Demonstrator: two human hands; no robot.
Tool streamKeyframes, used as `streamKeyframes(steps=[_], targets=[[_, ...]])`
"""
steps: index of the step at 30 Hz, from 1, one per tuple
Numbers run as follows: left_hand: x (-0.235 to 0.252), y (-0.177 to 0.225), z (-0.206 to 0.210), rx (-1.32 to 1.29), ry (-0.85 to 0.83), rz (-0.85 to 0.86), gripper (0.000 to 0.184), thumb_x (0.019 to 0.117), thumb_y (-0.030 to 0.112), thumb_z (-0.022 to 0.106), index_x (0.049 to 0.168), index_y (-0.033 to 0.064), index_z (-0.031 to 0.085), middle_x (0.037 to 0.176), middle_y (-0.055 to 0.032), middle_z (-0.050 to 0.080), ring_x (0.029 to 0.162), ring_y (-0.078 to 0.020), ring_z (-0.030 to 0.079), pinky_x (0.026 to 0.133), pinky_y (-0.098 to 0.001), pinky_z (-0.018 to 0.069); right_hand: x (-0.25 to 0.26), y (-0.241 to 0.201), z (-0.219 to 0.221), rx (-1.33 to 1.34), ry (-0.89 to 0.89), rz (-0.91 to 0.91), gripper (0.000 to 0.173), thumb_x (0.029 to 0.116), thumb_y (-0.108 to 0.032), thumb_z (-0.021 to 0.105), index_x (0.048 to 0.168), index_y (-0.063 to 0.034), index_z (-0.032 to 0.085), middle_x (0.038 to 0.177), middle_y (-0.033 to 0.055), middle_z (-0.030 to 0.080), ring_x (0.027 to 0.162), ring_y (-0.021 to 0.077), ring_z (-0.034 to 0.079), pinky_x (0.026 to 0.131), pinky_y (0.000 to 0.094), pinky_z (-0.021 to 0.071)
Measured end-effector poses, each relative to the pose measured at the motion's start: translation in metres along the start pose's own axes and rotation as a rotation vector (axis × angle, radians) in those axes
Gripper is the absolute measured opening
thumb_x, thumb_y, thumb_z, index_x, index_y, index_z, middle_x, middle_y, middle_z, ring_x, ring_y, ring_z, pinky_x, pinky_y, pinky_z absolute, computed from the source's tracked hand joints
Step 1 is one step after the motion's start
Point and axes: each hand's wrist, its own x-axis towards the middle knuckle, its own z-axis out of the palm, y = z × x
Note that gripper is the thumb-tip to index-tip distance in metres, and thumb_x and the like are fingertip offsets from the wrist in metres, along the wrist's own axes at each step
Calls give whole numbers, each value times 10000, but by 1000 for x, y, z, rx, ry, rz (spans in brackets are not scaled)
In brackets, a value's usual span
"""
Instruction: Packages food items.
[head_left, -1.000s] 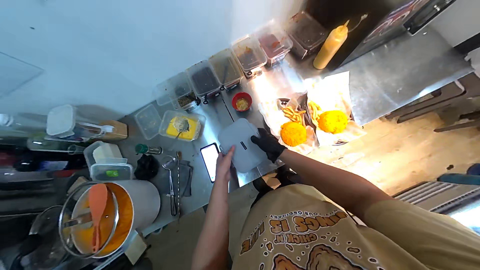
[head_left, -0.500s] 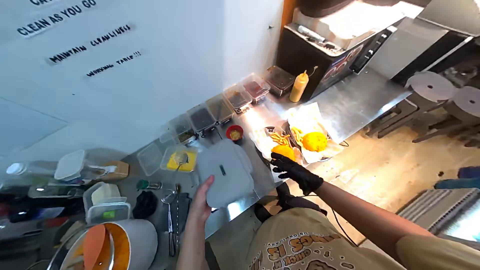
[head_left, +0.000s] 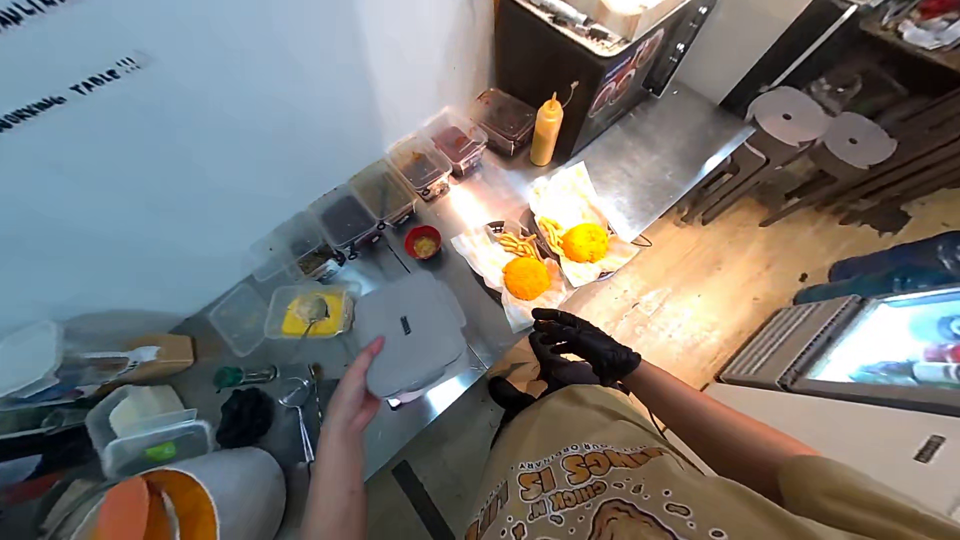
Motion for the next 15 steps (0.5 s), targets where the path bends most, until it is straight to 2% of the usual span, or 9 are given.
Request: streamKeyframes(steps=[1, 3, 5, 7, 9, 12, 15], targets=[[-2, -3, 9, -2, -31, -13, 390, 1110, 323, 379, 1350, 75, 562, 1105, -99, 728, 980, -199, 725, 826, -387, 625, -1, 1, 0, -14, -11, 9, 470, 1061, -315, 541, 1488, -125, 491, 1373, 83, 620, 1131, 182, 657, 916, 361, 557], [-12, -12, 8, 25, -67, -55, 364, 1099, 305, 385, 1314, 91, 585, 1039, -78, 752, 907, -171, 747, 757, -353, 643, -5, 2, -3, -47, -44, 23, 464, 1060, -298, 546, 1488, -127, 497, 1378, 77, 624, 1124, 166, 659, 916, 347, 552], [-13, -17, -1, 41, -17, -39, 345, 1095, 289, 384, 1294, 94, 587, 1012, -58, 756, 882, -145, 748, 736, -328, 643, -4, -1, -8, -52, -67, 29, 447, 1060, -280, 548, 1478, -123, 508, 1353, 73, 633, 1102, 154, 655, 896, 335, 544], [-9, -21, 10, 5, 65, 1, 369, 1108, 303, 387, 1321, 68, 577, 1064, -82, 732, 936, -170, 726, 789, -361, 624, -2, -1, -12, -53, -75, 43, 431, 1063, -274, 546, 1467, -125, 520, 1331, 67, 640, 1083, 143, 655, 879, 324, 543], [-11, -26, 35, -70, 32, 2, 399, 1111, 328, 364, 1341, 66, 559, 1095, -109, 727, 960, -204, 730, 807, -399, 630, -1, 0, -15, -68, -100, 44, 436, 1062, -275, 550, 1469, -120, 516, 1336, 71, 636, 1084, 141, 655, 878, 315, 544], [-31, -31, 45, -55, -37, -43, 372, 1093, 303, 370, 1302, 87, 589, 1024, -76, 756, 891, -167, 750, 745, -351, 646, -8, -4, -32, -104, -136, 25, 449, 1057, -293, 560, 1471, -123, 519, 1334, 68, 641, 1086, 136, 658, 891, 314, 545], [-35, -27, 48, -4, 66, 1, 352, 1100, 300, 366, 1298, 100, 576, 1027, -48, 745, 899, -142, 738, 756, -333, 637, -12, -2, -62, -107, -146, 24, 445, 1062, -284, 546, 1474, -119, 515, 1333, 68, 642, 1095, 145, 659, 897, 322, 548]])
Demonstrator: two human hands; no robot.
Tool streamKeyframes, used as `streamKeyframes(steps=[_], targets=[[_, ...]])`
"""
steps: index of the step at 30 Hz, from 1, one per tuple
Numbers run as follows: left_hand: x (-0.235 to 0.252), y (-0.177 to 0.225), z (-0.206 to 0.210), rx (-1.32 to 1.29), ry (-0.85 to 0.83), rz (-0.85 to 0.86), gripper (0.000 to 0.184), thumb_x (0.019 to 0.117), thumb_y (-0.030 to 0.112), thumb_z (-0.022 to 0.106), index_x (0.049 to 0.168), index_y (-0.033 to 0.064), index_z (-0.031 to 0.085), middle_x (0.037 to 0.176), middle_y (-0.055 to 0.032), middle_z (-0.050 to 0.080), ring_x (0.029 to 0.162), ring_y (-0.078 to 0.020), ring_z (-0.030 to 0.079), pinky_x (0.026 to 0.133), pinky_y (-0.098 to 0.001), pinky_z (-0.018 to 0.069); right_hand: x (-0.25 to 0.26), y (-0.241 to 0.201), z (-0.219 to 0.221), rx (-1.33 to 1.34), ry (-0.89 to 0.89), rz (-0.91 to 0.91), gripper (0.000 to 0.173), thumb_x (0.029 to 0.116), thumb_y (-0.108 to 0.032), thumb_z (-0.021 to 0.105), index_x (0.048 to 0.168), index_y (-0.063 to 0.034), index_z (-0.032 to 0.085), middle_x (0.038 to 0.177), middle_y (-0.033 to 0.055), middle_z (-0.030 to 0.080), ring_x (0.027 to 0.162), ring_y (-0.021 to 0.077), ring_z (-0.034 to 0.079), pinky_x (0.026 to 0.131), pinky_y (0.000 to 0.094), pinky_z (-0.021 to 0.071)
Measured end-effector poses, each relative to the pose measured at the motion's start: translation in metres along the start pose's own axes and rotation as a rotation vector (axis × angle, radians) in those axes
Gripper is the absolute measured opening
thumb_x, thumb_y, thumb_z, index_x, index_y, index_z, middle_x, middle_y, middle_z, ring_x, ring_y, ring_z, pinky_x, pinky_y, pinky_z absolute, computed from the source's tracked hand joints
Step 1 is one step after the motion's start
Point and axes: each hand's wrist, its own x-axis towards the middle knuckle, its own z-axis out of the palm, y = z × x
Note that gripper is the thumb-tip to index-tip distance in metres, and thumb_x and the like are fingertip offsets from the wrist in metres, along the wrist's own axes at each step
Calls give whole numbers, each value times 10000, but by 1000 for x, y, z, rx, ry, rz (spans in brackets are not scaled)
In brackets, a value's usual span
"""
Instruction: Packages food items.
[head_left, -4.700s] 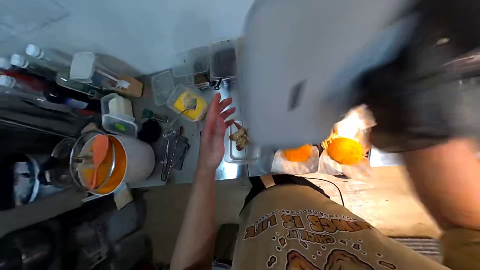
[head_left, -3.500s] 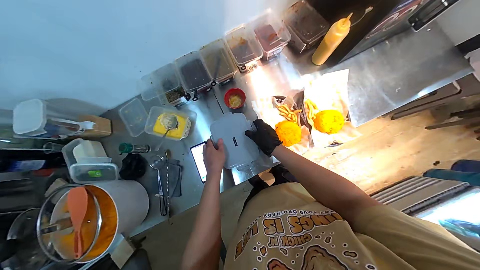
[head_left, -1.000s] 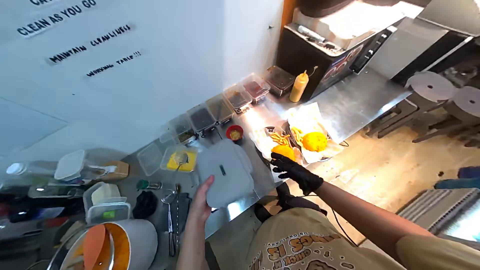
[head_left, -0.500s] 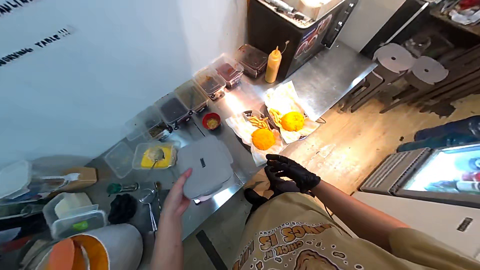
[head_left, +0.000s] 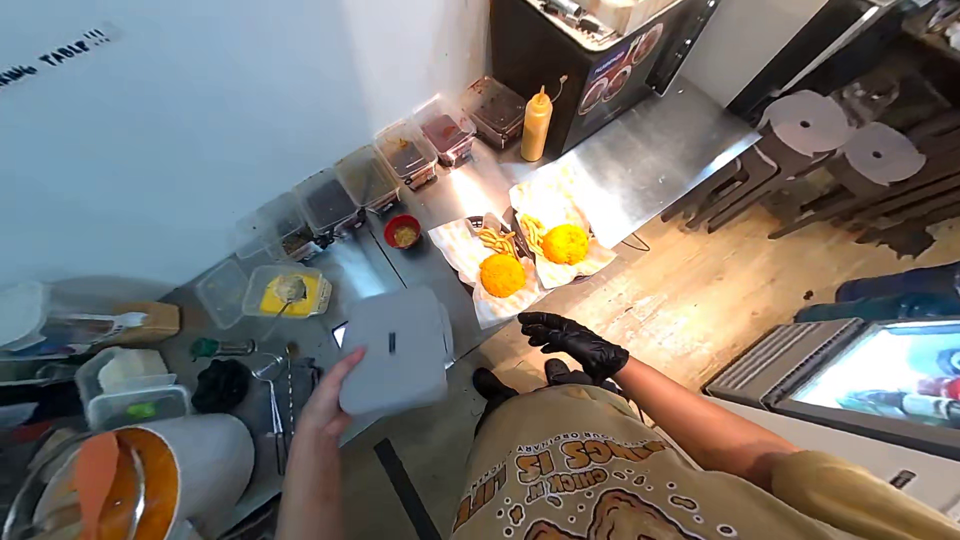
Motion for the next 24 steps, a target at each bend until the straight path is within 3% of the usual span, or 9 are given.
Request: streamKeyframes(steps=[3, 7, 10, 14, 19, 21, 24], targets=[[-5, -4, 40, -15, -4, 5, 399, 1113, 332, 337, 1340, 84, 552, 1091, -82, 726, 966, -182, 723, 822, -374, 623, -12, 8, -28, -26, -9, 35, 444, 1064, -285, 541, 1478, -126, 512, 1362, 66, 633, 1129, 154, 654, 923, 337, 545], [-26, -15, 45, 51, 19, -71, 358, 1083, 326, 384, 1258, 127, 624, 1000, -34, 757, 872, -130, 742, 731, -324, 639, -31, 14, -78, -34, -2, 36, 437, 1071, -259, 519, 1487, -124, 502, 1360, 63, 634, 1124, 151, 658, 916, 328, 551], [-29, -24, 69, -36, 84, -15, 384, 1105, 340, 324, 1292, 122, 579, 1044, -45, 729, 930, -152, 719, 792, -358, 621, -37, 28, -112, -26, 13, 68, 424, 1077, -255, 509, 1480, -122, 506, 1363, 60, 632, 1118, 145, 662, 911, 321, 558], [-59, -40, 95, 25, 2, -81, 349, 1059, 314, 383, 1221, 144, 642, 983, -3, 761, 865, -94, 738, 735, -284, 636, -47, 34, -143, -50, -7, 88, 417, 1078, -237, 504, 1480, -124, 507, 1370, 57, 631, 1133, 142, 657, 915, 320, 552], [-62, -60, 104, -32, 66, -84, 388, 1081, 339, 319, 1237, 129, 605, 1006, -30, 741, 891, -128, 726, 766, -327, 628, -46, 43, -164, -75, -30, 105, 406, 1080, -231, 497, 1470, -123, 521, 1366, 68, 633, 1146, 156, 655, 923, 330, 553], [-72, -61, 122, 1, 21, -139, 368, 1057, 334, 359, 1210, 143, 634, 964, -22, 756, 839, -118, 738, 713, -307, 637, -49, 43, -169, -104, -60, 97, 418, 1078, -228, 497, 1482, -126, 512, 1380, 72, 625, 1167, 166, 649, 943, 343, 550], [-84, -59, 120, 34, 27, -190, 351, 1059, 329, 378, 1209, 152, 643, 970, -20, 757, 844, -117, 739, 712, -303, 636, -52, 45, -178, -113, -77, 86, 415, 1079, -238, 495, 1481, -142, 517, 1370, 59, 631, 1163, 159, 648, 941, 341, 552]])
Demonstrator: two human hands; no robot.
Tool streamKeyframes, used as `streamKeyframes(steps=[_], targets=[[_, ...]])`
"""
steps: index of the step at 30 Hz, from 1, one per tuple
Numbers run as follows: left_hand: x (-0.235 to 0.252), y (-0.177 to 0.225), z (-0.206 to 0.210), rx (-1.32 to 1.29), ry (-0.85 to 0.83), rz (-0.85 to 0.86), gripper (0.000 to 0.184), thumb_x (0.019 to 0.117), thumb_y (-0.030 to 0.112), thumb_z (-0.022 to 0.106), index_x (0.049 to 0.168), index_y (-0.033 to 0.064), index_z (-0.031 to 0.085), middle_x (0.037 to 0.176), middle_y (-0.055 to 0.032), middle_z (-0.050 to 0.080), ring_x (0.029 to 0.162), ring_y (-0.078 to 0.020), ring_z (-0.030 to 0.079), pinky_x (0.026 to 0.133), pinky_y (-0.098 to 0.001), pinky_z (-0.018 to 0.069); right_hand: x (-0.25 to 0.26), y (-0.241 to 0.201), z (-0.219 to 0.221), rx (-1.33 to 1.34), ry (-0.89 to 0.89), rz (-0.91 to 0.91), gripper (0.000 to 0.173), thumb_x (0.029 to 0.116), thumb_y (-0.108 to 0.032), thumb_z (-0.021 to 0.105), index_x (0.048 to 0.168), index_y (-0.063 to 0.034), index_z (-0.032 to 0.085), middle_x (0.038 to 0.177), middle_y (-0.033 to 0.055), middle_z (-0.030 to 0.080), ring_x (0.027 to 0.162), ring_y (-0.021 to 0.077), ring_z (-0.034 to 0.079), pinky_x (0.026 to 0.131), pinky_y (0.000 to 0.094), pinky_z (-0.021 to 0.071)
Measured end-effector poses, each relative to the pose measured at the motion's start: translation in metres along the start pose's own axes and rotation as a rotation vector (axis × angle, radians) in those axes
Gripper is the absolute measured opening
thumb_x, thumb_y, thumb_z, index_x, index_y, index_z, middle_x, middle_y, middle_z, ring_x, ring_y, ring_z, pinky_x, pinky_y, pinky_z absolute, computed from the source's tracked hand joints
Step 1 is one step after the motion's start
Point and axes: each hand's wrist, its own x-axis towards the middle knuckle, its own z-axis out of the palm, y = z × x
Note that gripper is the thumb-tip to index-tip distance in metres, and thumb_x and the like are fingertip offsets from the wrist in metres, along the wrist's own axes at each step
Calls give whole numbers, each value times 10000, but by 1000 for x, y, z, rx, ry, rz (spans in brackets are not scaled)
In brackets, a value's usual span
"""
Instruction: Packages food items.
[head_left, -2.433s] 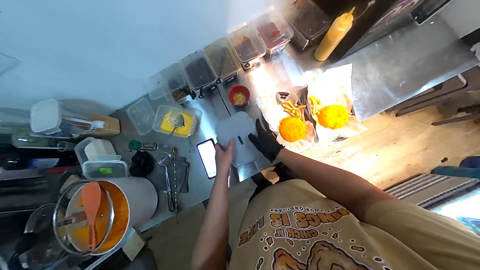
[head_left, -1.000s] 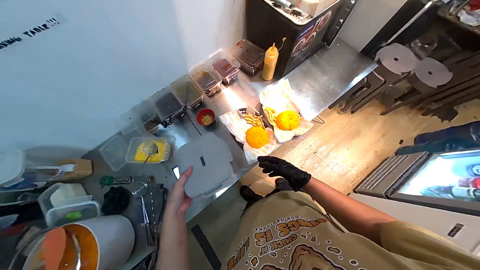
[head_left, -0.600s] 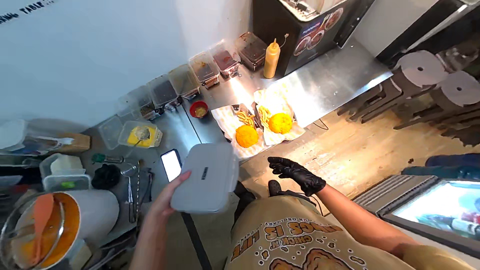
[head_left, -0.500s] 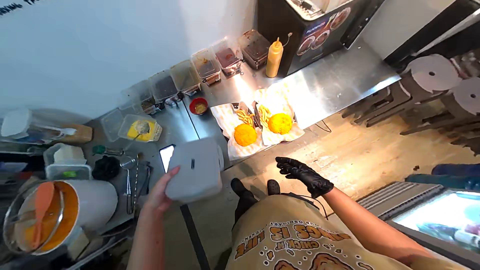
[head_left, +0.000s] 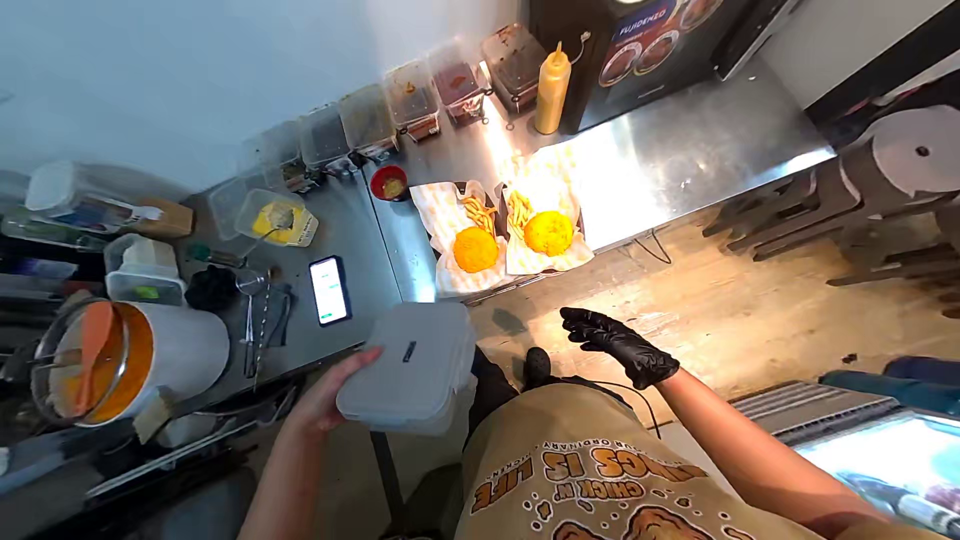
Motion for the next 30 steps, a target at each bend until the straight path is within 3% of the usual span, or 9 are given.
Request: streamKeyframes(steps=[3, 7, 10, 12, 20, 23, 27, 30], targets=[[7, -3, -7, -174, 45, 57, 368, 1067, 341, 349, 1160, 148, 648, 947, -32, 751, 817, -123, 736, 681, -308, 636, 0, 5, -3, 9, -9, 20, 412, 1078, -228, 503, 1480, -142, 514, 1364, 56, 634, 1151, 145, 648, 931, 328, 547], [7, -16, -18, -78, 16, -59, 366, 1069, 374, 365, 1207, 158, 627, 983, -36, 746, 860, -144, 735, 720, -332, 635, -4, 7, -10, -1, -18, 1, 420, 1074, -241, 515, 1482, -142, 515, 1362, 56, 634, 1148, 151, 652, 931, 333, 552], [2, -26, -25, -224, 81, -4, 401, 1068, 389, 333, 1192, 156, 636, 993, -41, 752, 873, -155, 741, 722, -356, 641, -5, 13, -13, 16, 10, 17, 415, 1074, -238, 513, 1477, -142, 522, 1360, 59, 636, 1143, 155, 655, 924, 337, 555], [1, -32, -24, -170, 73, -27, 392, 1066, 386, 352, 1236, 146, 612, 1018, -54, 744, 892, -168, 737, 741, -367, 639, -4, 14, -14, 8, 6, 26, 415, 1077, -246, 510, 1480, -148, 520, 1365, 56, 636, 1149, 156, 655, 926, 337, 558], [-2, -64, -25, -206, 72, -29, 397, 1066, 362, 338, 1218, 145, 634, 994, -54, 755, 859, -160, 746, 705, -350, 643, 0, 10, -13, -8, -28, 19, 416, 1073, -218, 512, 1481, -136, 513, 1368, 66, 629, 1154, 154, 648, 931, 331, 549], [1, -70, -23, -207, 137, -7, 389, 1076, 347, 332, 1254, 131, 603, 1022, -61, 746, 899, -171, 740, 742, -361, 637, 4, 15, -11, -18, -40, 14, 421, 1068, -226, 521, 1480, -141, 517, 1363, 62, 636, 1156, 159, 652, 931, 339, 555], [-2, -73, -17, -244, 84, -3, 397, 1074, 340, 326, 1239, 132, 620, 1006, -56, 753, 873, -155, 743, 728, -349, 642, 5, 16, -10, -38, -45, 19, 425, 1070, -221, 512, 1484, -128, 510, 1371, 73, 631, 1161, 173, 651, 934, 349, 554], [2, -76, -16, -267, 120, 1, 401, 1091, 348, 326, 1283, 112, 588, 1053, -79, 737, 932, -188, 732, 786, -384, 631, 7, 16, -8, -56, -56, 20, 427, 1073, -233, 504, 1488, -132, 505, 1375, 65, 630, 1161, 165, 650, 938, 345, 552]])
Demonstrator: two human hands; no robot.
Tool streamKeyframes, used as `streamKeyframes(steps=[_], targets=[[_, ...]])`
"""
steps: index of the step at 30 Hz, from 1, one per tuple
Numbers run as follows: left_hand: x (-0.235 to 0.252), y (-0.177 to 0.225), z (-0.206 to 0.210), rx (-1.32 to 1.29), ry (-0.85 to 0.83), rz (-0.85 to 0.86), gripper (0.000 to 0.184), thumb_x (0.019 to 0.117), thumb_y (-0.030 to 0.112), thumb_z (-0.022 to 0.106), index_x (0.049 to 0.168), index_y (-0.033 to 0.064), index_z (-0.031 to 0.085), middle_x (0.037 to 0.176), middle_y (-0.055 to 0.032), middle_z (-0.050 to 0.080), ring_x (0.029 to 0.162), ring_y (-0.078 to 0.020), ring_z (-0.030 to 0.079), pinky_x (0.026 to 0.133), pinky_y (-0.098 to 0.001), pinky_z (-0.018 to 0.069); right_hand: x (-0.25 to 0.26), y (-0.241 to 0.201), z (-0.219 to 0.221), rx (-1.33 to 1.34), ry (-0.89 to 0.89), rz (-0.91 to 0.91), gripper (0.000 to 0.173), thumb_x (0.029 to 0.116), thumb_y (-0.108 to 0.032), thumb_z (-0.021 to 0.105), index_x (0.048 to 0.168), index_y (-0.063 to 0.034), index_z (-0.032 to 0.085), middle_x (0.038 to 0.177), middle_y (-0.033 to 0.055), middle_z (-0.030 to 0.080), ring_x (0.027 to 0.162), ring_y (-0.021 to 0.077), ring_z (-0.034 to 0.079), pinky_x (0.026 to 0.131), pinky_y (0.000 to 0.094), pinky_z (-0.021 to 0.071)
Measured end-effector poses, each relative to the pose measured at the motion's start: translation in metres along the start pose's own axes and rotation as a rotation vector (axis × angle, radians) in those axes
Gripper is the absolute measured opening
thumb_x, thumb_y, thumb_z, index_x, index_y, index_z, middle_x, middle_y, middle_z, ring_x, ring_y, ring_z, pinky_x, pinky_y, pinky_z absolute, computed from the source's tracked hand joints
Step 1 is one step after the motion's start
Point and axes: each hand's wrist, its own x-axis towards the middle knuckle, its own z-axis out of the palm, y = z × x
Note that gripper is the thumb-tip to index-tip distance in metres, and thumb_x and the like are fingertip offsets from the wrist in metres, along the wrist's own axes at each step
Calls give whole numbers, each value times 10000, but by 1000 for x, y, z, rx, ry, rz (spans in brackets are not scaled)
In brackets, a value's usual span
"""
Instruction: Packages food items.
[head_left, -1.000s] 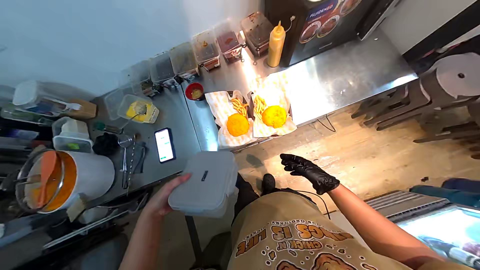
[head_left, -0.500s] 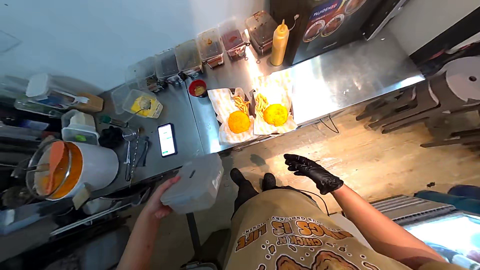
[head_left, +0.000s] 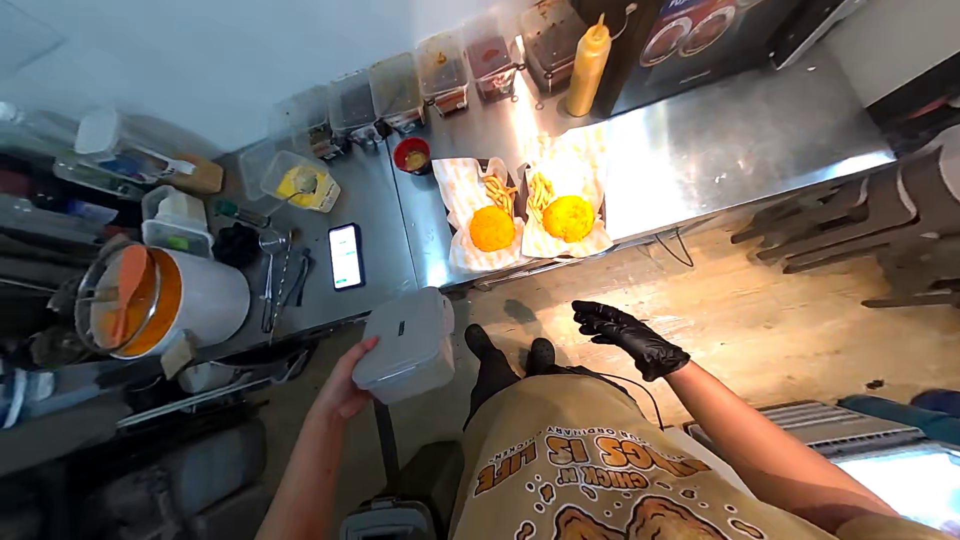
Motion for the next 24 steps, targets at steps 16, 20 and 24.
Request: streamKeyframes(steps=[16, 20, 24], targets=[[-12, 18, -15, 193, -73, 1, 386, 1066, 342, 329, 1226, 167, 633, 987, -16, 758, 847, -115, 741, 704, -303, 637, -3, 1, -2, 15, 25, 13, 419, 1073, -213, 504, 1486, -140, 509, 1376, 62, 628, 1157, 160, 650, 929, 336, 552], [6, 36, 5, 174, -30, 120, 409, 1056, 397, 388, 1292, 123, 579, 1052, -49, 731, 926, -153, 721, 789, -355, 623, 2, 1, 1, 15, 7, 9, 413, 1070, -204, 511, 1476, -127, 520, 1364, 73, 634, 1152, 166, 650, 922, 345, 553], [-1, 46, 13, 216, -200, 106, 406, 958, 422, 518, 1252, 167, 632, 1006, -18, 758, 868, -118, 739, 734, -312, 638, 6, -9, 9, 10, -6, -12, 417, 1062, -206, 531, 1472, -129, 526, 1350, 78, 642, 1140, 174, 656, 913, 351, 555]])
